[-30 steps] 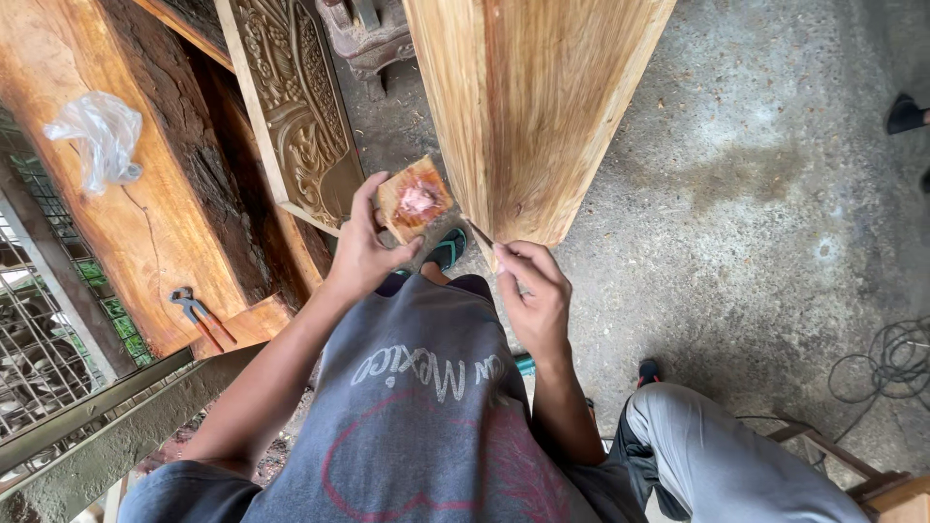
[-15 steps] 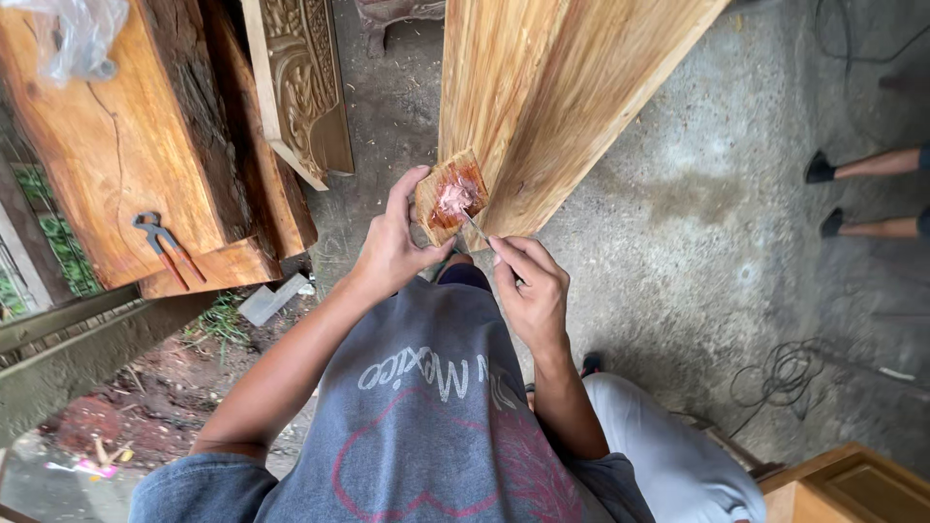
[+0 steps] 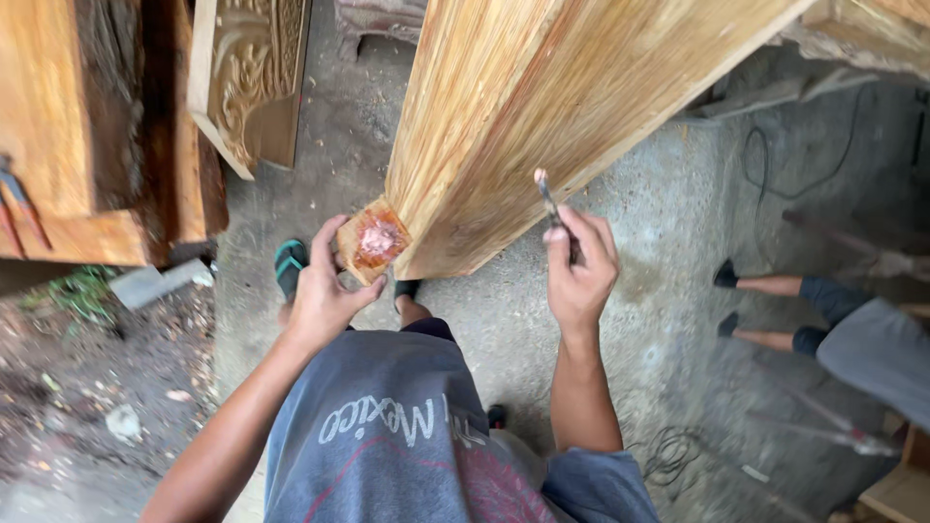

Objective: The person applies a pinkish filler to a large wooden plank using a small putty knife. They scoop filler from a small wooden block and spread it into cracks and imperfections on the plank's surface.

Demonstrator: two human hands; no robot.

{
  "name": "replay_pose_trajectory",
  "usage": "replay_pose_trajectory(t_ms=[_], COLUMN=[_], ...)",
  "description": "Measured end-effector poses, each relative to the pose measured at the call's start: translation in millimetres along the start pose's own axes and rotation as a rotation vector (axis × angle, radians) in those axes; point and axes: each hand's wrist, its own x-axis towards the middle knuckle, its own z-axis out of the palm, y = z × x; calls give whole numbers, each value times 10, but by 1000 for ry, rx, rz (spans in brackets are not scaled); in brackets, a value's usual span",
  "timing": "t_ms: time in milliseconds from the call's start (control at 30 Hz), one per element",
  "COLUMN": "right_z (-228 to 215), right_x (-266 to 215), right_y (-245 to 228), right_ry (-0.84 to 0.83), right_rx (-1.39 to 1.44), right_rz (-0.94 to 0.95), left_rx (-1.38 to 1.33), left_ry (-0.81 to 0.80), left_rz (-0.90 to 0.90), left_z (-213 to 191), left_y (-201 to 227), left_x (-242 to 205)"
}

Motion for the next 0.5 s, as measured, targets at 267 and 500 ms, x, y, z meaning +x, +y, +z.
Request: replay_pose_trajectory(t_ms=[267, 500], right_z=[167, 272], right_x=[976, 1629], right_y=[703, 708], right_ry=[-14, 64], right_rx=[-85, -61], right_rz=[-349, -500], left_rx=[151, -111], left_ry=[266, 293], left_rz=[-83, -274], left_z=[823, 953], left_y=[17, -60], left_x=[-662, -906])
